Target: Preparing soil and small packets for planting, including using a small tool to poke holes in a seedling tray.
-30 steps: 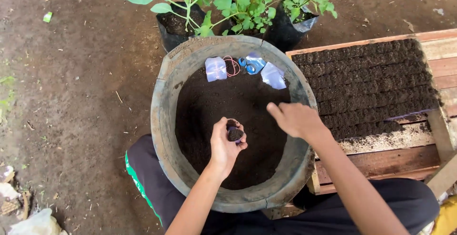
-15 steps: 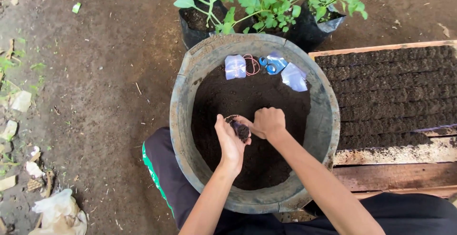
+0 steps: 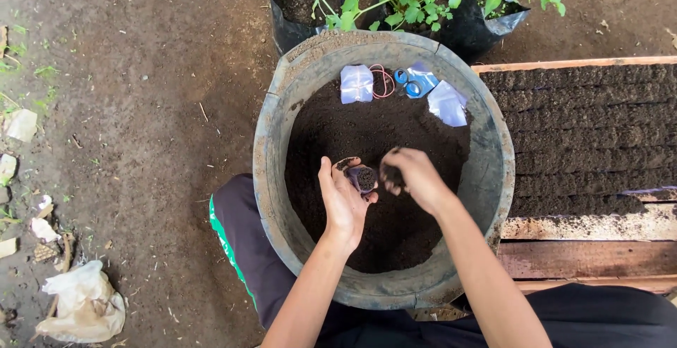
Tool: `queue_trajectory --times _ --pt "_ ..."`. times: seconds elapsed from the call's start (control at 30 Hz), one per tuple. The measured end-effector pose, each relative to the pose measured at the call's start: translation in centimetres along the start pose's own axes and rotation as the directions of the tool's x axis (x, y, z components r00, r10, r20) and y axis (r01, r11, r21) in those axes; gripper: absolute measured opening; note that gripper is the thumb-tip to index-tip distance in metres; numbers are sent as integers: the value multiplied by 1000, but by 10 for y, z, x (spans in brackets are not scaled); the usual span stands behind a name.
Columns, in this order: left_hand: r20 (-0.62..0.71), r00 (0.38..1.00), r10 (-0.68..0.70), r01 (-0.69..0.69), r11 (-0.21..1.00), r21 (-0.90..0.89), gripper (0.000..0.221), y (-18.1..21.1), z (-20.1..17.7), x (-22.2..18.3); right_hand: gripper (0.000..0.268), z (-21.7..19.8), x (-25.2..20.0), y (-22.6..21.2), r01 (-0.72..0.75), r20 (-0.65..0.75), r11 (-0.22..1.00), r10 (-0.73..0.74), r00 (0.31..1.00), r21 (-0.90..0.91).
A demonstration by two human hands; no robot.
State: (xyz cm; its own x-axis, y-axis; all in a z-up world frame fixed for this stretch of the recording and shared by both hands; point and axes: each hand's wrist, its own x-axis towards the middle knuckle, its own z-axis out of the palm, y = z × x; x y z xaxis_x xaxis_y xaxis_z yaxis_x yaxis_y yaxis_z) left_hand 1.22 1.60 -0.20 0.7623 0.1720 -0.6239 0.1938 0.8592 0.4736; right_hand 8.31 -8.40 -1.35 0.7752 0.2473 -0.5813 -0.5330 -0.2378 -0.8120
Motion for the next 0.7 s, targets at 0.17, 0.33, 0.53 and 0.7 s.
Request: queue_trajectory --times 0.17,0.33,0.53,0.7 --pt "22 998 -64 64 997 33 53 -5 2 -2 42 9 -34 -50 142 -1 906 -154 988 399" --pt "104 982 -155 149 987 59 55 -4 4 -6 52 25 -37 -49 366 -94 883 -355 930 293" --pt "179 962 -206 187 975 119 57 -2 6 -10 60 17 -40 -41 364 135 782 -488 862 506" --pt "265 930 -254 220 964 151 55 -3 7 -13 56 19 -40 -43 431 78 793 -508 858 431"
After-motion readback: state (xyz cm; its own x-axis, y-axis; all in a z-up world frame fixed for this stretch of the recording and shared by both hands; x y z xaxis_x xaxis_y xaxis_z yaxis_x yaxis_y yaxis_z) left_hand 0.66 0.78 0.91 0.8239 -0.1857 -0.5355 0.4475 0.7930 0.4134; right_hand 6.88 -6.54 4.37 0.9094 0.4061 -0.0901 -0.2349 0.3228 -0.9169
